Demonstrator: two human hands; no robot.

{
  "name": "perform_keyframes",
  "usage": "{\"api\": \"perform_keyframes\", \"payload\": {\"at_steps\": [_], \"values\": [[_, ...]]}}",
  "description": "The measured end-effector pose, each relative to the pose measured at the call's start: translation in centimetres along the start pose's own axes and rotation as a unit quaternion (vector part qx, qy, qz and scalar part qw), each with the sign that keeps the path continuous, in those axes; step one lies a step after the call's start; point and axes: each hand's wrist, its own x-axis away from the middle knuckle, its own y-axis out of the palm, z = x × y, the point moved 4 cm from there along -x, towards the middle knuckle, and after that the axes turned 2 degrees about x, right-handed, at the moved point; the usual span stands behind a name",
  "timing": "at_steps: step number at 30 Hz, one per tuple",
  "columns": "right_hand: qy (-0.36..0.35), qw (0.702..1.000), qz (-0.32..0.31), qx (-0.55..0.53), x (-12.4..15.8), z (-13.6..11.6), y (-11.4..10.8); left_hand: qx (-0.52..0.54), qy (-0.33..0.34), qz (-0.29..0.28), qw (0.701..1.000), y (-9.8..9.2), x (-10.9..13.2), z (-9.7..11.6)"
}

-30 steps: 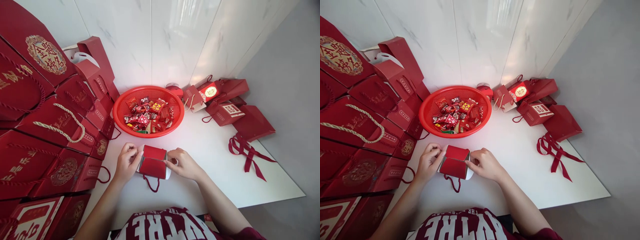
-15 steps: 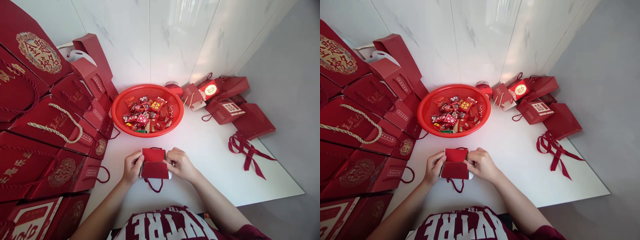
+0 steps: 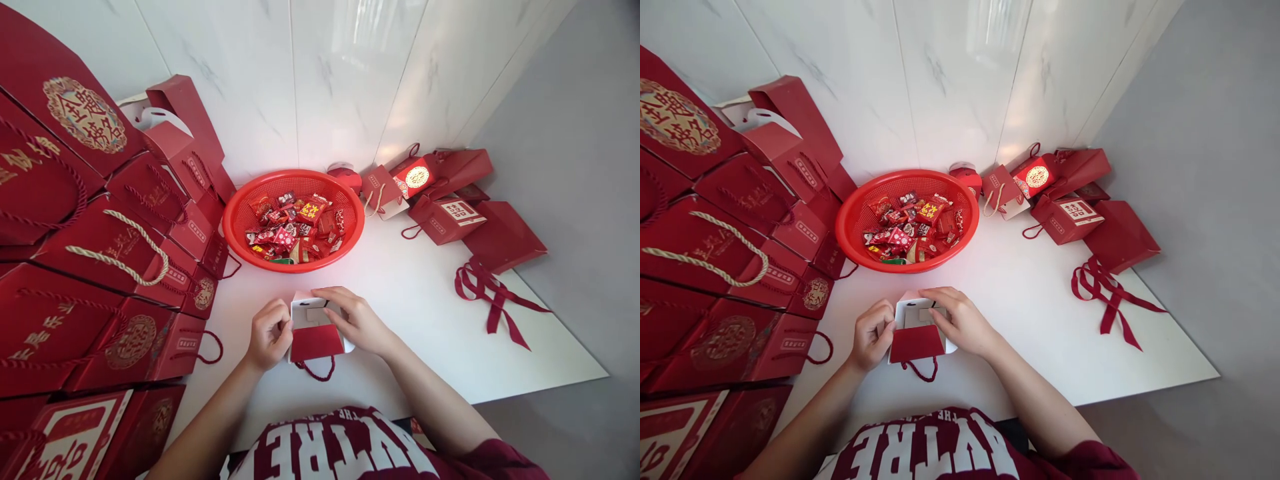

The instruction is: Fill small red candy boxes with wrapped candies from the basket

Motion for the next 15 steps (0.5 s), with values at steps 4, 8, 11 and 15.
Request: {"api": "perform_keyframes", "payload": {"at_steps": [4,8,11,15], "values": [[0.137,0.984,0.043,-0.104,-0.2,0.9,0.6,0.05,0.006,-0.007,0.999,0.8,-0.1,-0.1],[0.148,0.976,0.047,-0.154,-0.4,0.8,1.0,0.131,-0.063,-0.089,0.985,2.6,0.4,-1.0],[0.135,0.977,0.041,-0.159,-0.3,0.9,1.0,0.144,-0.102,-0.061,0.982,2.8,0.6,-1.4],[0.021,0.991,0.045,-0.125,-0.3,0.3,0.2,0.127,-0.087,-0.02,0.988,2.4,0.5,-0.9]]}}
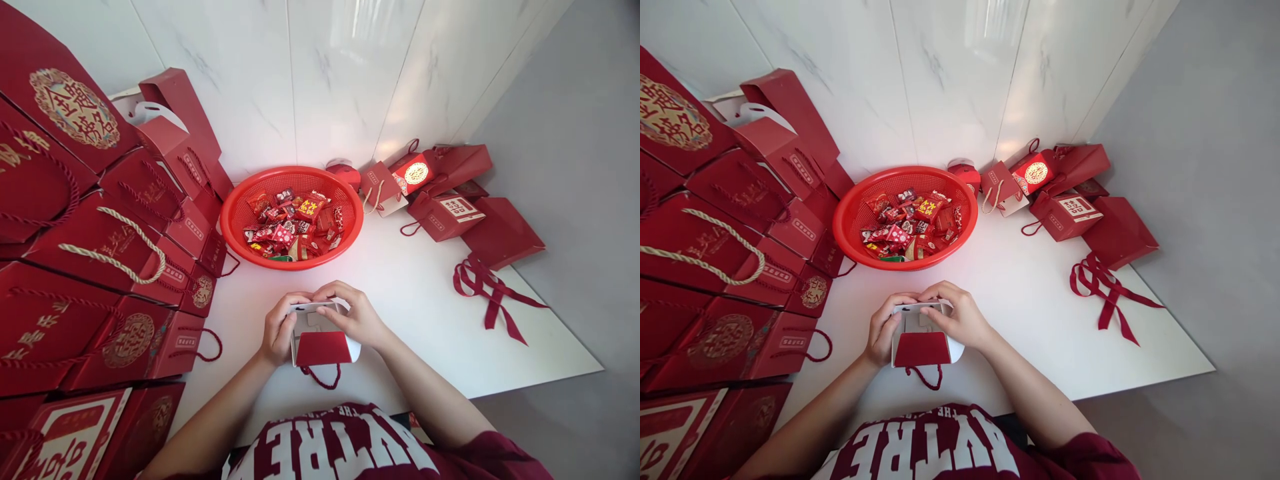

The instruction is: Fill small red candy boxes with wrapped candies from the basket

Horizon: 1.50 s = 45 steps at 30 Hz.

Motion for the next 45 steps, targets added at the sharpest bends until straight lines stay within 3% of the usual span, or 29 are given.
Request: {"api": "perform_keyframes", "payload": {"at_steps": [2,5,9,13,16,21,24,27,32,38,45], "values": [[-0.065,0.997,-0.021,0.029,0.1,-0.8,-0.4,-0.017,0.009,0.008,1.0,-0.1,-0.1,0.2],[-0.114,0.985,-0.112,0.059,0.4,-1.8,-0.7,-0.049,-0.001,0.028,0.998,-0.5,-0.1,0.1],[-0.117,0.965,-0.21,0.106,0.8,-2.2,-0.5,-0.075,0.029,0.054,0.995,-0.8,-0.2,0.1],[-0.098,0.954,-0.244,0.147,1.3,-1.8,-0.4,-0.107,0.032,0.049,0.993,-0.7,-0.4,0.5],[-0.083,0.955,-0.238,0.158,1.4,-1.5,-0.7,-0.13,0.022,0.025,0.991,-0.6,-0.5,0.8],[-0.086,0.967,-0.194,0.141,1.1,-1.0,-1.0,-0.077,0.07,-0.116,0.988,-0.1,-0.2,0.9],[-0.084,0.974,-0.179,0.106,0.8,-0.2,-0.8,-0.075,0.054,-0.147,0.985,-0.1,0.1,0.4],[-0.065,0.983,-0.152,0.075,0.5,1.3,-0.6,-0.065,-0.008,-0.135,0.989,-0.2,0.2,-0.3],[-0.021,0.988,-0.149,0.032,0.5,3.4,0.0,0.054,-0.096,-0.103,0.989,-0.1,0.2,-1.1],[-0.046,0.991,-0.113,0.06,0.9,3.1,-0.2,-0.022,-0.027,-0.054,0.998,-0.8,0.0,-1.1],[0.008,0.992,-0.124,-0.038,1.3,4.8,0.6,0.04,-0.068,-0.072,0.994,-0.3,-0.1,-2.4]]}}
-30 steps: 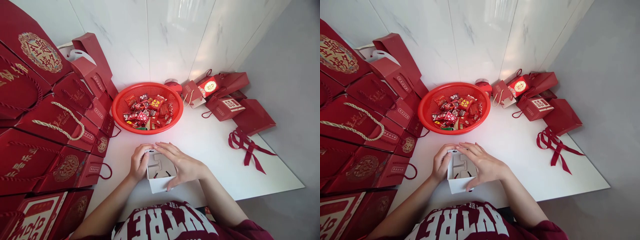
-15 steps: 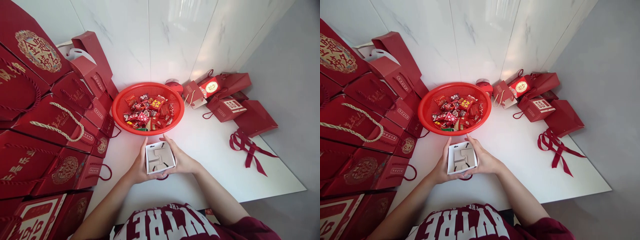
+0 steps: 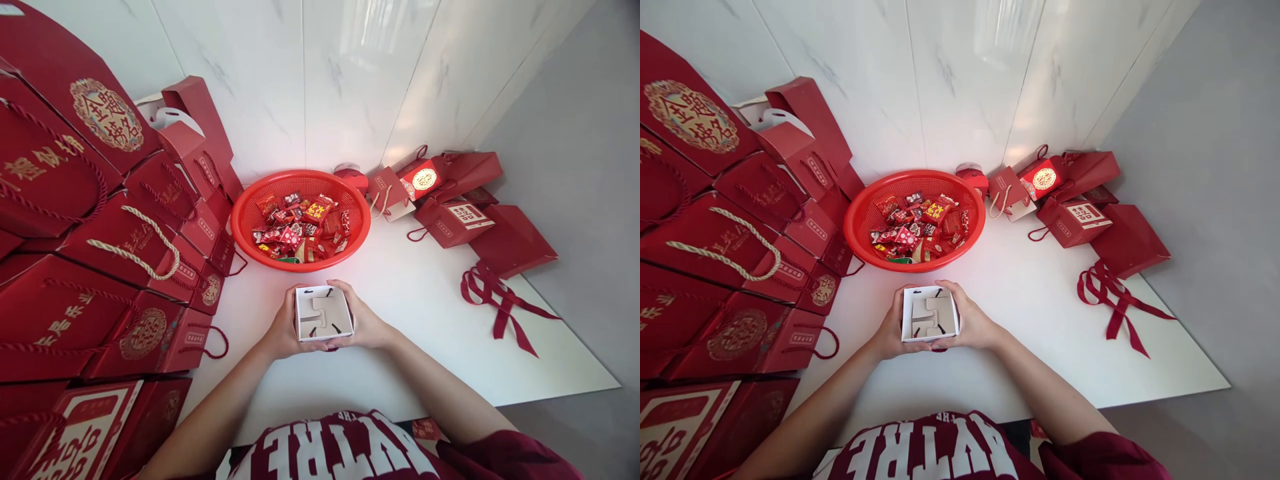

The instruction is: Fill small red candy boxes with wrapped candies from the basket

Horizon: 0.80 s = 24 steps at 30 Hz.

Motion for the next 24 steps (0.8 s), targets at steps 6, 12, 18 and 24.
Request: {"api": "perform_keyframes", "payload": {"at_steps": [6,12,18,24], "values": [[-0.01,1.0,0.018,-0.012,0.1,-0.1,-0.7,-0.031,0.016,0.016,0.999,0.3,-1.0,0.8],[-0.012,0.998,0.06,0.018,0.9,0.5,-2.9,-0.024,0.011,-0.03,0.999,1.7,-3.1,0.2],[-0.031,0.998,0.046,-0.034,0.9,1.9,-2.3,-0.012,-0.008,-0.068,0.998,1.8,-3.7,-1.2],[-0.03,0.998,0.051,-0.024,0.3,1.9,-1.7,0.002,-0.006,-0.066,0.998,1.2,-3.8,-1.0]]}}
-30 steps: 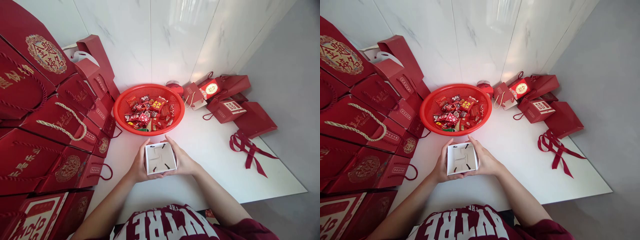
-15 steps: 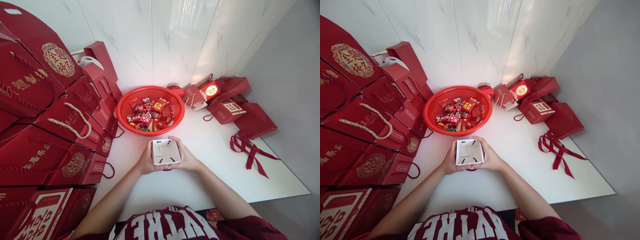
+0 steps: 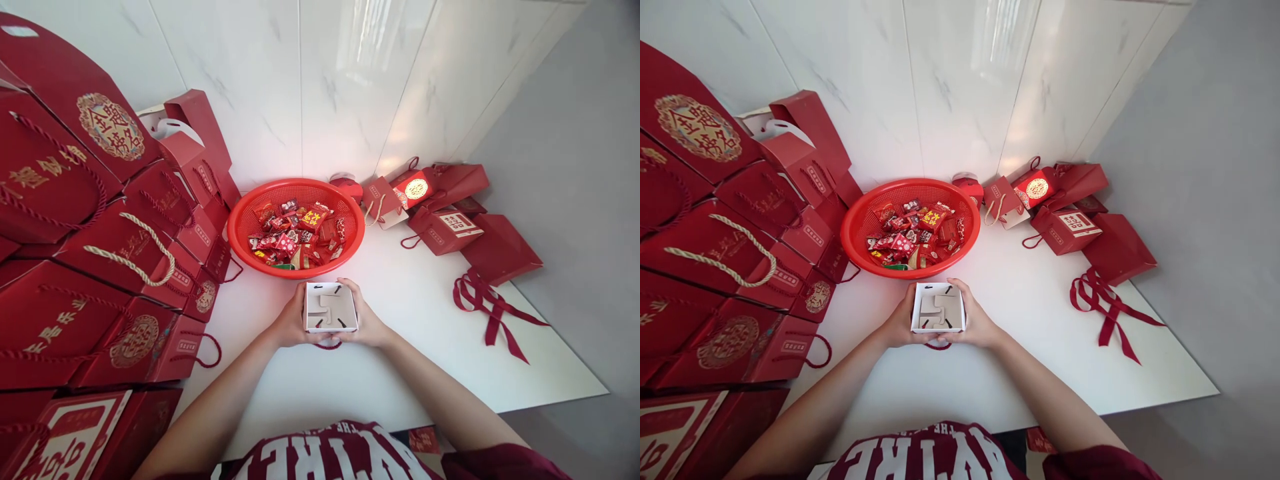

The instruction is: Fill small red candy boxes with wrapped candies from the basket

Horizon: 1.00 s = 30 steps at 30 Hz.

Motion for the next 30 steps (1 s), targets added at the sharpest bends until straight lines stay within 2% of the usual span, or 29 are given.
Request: {"api": "perform_keyframes", "payload": {"at_steps": [4,6,8,11,12,14,16,19,22,25,30], "values": [[-0.035,0.991,-0.018,0.131,-0.1,-2.0,-1.9,0.004,0.007,0.001,1.0,-0.4,-0.1,-0.1],[-0.077,0.974,-0.036,0.211,-0.4,-4.0,-3.5,0.013,0.009,-0.003,1.0,-0.5,-0.1,-0.2],[-0.116,0.964,-0.066,0.229,-1.2,-6.6,-4.9,0.021,0.009,-0.006,1.0,-0.5,-0.1,-0.4],[-0.151,0.959,-0.051,0.236,-4.2,-10.6,-6.2,0.031,0.013,-0.009,0.999,-0.5,-0.1,-0.5],[-0.148,0.957,-0.04,0.245,-5.6,-11.7,-6.2,0.037,0.014,-0.011,0.999,-0.5,-0.1,-0.5],[-0.156,0.948,-0.066,0.269,-8.9,-13.1,-5.1,0.045,0.014,-0.014,0.999,-0.4,-0.2,-0.5],[-0.129,0.921,-0.153,0.334,-12.3,-12.9,-2.9,0.048,0.012,-0.009,0.999,-0.4,-0.2,-0.5],[0.011,0.849,-0.287,0.444,-16.4,-10.0,0.1,0.056,0.003,0.002,0.998,-0.5,-0.1,-0.5],[0.074,0.811,-0.38,0.439,-18.8,-7.5,1.7,0.054,-0.009,0.005,0.998,-0.5,0.0,-0.4],[0.09,0.811,-0.377,0.438,-20.8,-6.1,1.3,0.047,-0.012,-0.001,0.999,-0.5,0.0,-0.1],[0.08,0.835,-0.282,0.466,-24.0,-5.8,0.2,0.05,-0.009,-0.011,0.999,-0.4,-0.1,0.2]]}}
